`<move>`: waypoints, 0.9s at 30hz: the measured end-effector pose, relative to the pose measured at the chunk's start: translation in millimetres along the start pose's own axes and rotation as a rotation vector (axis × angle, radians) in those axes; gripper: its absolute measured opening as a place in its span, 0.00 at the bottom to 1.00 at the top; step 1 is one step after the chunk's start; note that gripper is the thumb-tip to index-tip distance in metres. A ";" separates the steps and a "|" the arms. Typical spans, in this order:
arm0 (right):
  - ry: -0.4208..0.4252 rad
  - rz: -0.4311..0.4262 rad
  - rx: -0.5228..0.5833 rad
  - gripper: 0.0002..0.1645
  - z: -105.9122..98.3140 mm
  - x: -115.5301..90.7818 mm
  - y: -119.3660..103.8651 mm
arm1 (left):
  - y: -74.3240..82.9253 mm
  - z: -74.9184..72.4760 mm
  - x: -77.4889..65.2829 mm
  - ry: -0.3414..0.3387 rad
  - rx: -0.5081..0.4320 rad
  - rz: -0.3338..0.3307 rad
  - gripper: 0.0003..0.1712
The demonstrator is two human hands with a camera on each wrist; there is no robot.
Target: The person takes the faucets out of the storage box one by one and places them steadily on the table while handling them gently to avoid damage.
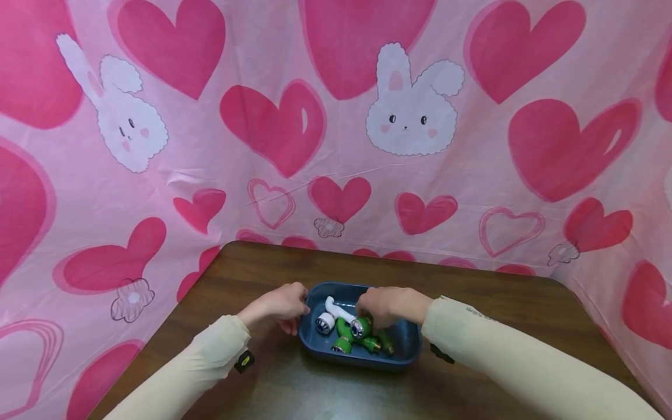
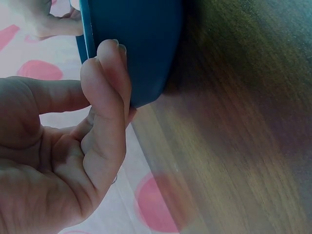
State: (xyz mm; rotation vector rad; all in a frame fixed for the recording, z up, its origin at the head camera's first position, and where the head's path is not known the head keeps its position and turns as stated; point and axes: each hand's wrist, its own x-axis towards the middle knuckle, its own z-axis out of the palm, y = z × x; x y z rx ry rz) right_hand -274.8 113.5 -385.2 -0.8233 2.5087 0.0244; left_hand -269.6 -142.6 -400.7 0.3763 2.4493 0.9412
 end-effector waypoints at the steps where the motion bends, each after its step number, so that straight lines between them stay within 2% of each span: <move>1: 0.003 -0.004 -0.002 0.19 0.2 0.5 0.0 | 0.3 0.0 0.1 0.001 0.003 -0.003 0.07; 27: 0.017 0.004 0.050 0.18 8.2 2.9 -0.5 | -0.5 1.7 0.3 0.011 0.012 -0.007 0.07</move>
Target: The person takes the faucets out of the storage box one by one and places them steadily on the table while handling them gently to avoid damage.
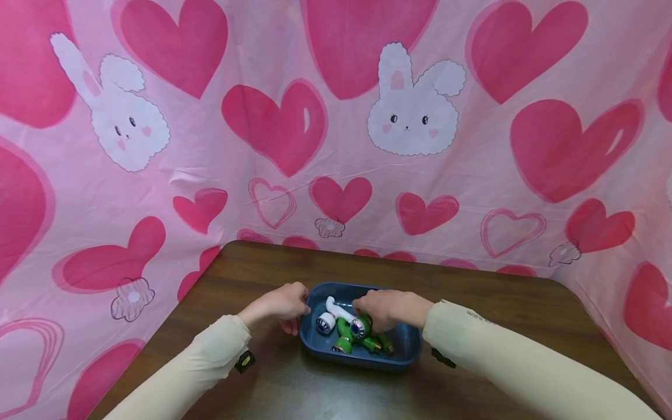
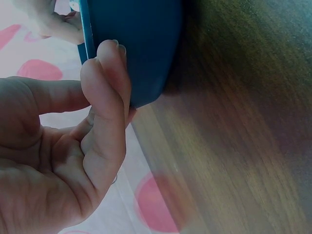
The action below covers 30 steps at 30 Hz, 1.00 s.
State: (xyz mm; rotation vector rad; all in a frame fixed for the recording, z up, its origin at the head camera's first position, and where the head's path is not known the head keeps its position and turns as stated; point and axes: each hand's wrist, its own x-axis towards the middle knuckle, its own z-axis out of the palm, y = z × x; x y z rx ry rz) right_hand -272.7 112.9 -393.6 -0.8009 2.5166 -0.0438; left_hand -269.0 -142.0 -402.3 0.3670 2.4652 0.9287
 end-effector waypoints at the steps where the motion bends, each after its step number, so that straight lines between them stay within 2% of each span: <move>1: -0.002 -0.001 0.000 0.18 -0.1 -0.1 0.1 | 0.1 0.0 0.1 0.000 -0.001 0.000 0.07; 23: 0.011 -0.039 -0.027 0.19 -1.7 0.3 4.3 | -0.1 -0.6 -0.6 -0.008 -0.007 0.003 0.07; 30: 0.013 -0.024 -0.018 0.19 -4.7 -3.8 2.5 | -0.3 -1.5 0.4 -0.013 -0.006 -0.002 0.08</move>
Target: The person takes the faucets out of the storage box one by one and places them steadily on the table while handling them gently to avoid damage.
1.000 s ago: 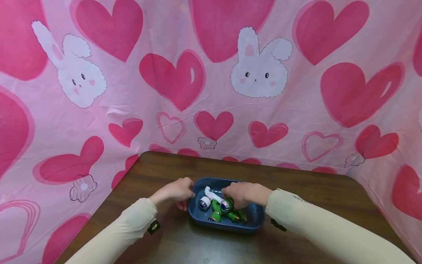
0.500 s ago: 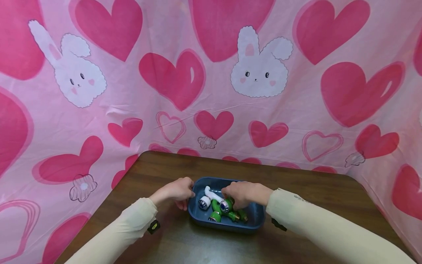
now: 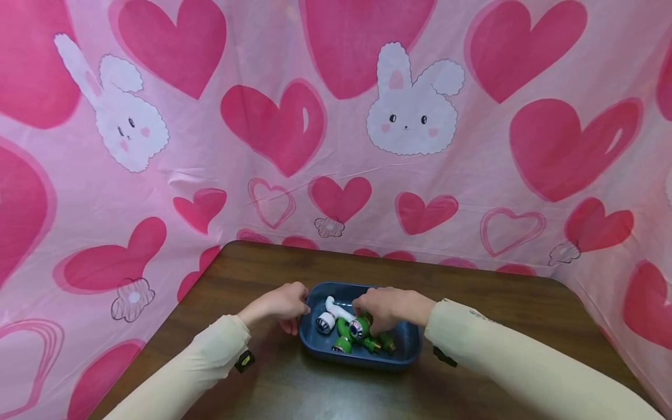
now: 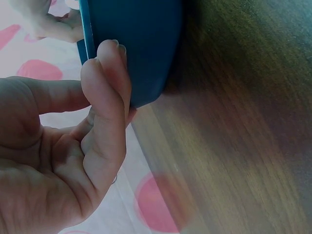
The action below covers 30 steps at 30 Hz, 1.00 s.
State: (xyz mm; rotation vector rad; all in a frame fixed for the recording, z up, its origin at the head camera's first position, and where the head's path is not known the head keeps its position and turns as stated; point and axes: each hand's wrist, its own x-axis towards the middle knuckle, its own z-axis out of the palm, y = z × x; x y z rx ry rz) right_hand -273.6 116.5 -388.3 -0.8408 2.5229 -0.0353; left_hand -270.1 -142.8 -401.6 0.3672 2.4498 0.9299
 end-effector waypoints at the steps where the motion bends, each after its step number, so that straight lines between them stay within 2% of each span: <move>1: 0.001 0.001 -0.002 0.19 -0.5 -0.2 -0.1 | -0.2 0.0 -0.1 0.000 0.003 0.001 0.08; 17: 0.001 -0.010 -0.012 0.20 -9.1 -4.7 1.9 | 1.8 1.2 -1.5 0.006 0.006 0.004 0.07; 30: 0.015 0.010 -0.020 0.19 -8.5 -6.7 3.2 | 2.3 2.5 -2.8 0.018 0.009 0.006 0.08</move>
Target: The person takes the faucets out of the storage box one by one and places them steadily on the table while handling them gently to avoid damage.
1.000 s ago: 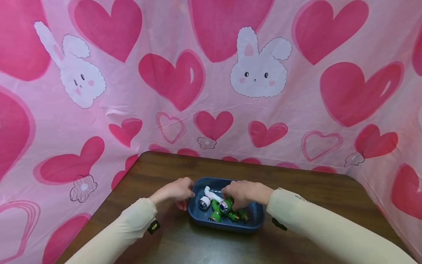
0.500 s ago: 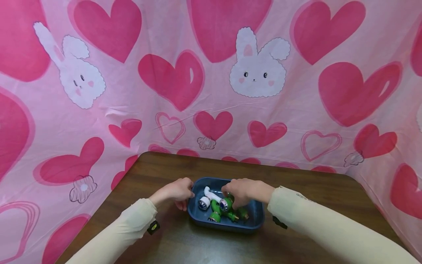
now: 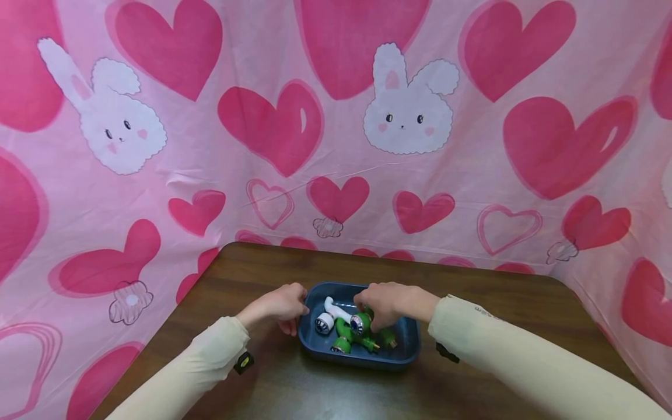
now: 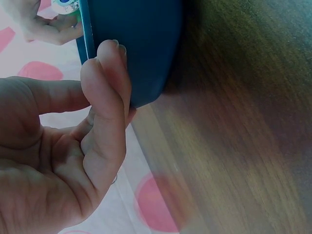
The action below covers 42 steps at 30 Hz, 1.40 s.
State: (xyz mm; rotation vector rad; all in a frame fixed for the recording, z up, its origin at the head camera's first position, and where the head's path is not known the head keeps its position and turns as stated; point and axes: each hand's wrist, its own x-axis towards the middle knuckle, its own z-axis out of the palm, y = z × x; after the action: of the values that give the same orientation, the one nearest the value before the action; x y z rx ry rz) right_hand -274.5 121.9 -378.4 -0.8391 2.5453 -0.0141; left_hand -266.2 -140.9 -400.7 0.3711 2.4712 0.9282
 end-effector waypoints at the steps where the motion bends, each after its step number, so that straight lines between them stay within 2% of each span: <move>1: -0.001 0.002 0.001 0.19 -0.4 -0.3 -0.1 | -0.1 0.1 -0.3 0.000 -0.001 0.001 0.08; 24: -0.003 0.021 -0.031 0.21 -5.5 -8.2 -2.5 | -0.4 -0.3 0.2 0.008 -0.003 0.008 0.08; 42: 0.028 -0.005 -0.044 0.22 -10.4 -16.6 4.8 | -0.4 0.3 0.6 0.005 -0.003 -0.009 0.09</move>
State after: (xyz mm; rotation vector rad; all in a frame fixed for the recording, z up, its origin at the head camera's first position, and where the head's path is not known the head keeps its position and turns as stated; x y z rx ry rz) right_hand -269.9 133.9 -362.8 -0.8677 2.5787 0.0280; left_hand -266.7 -140.7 -401.4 0.3573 2.4737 0.9299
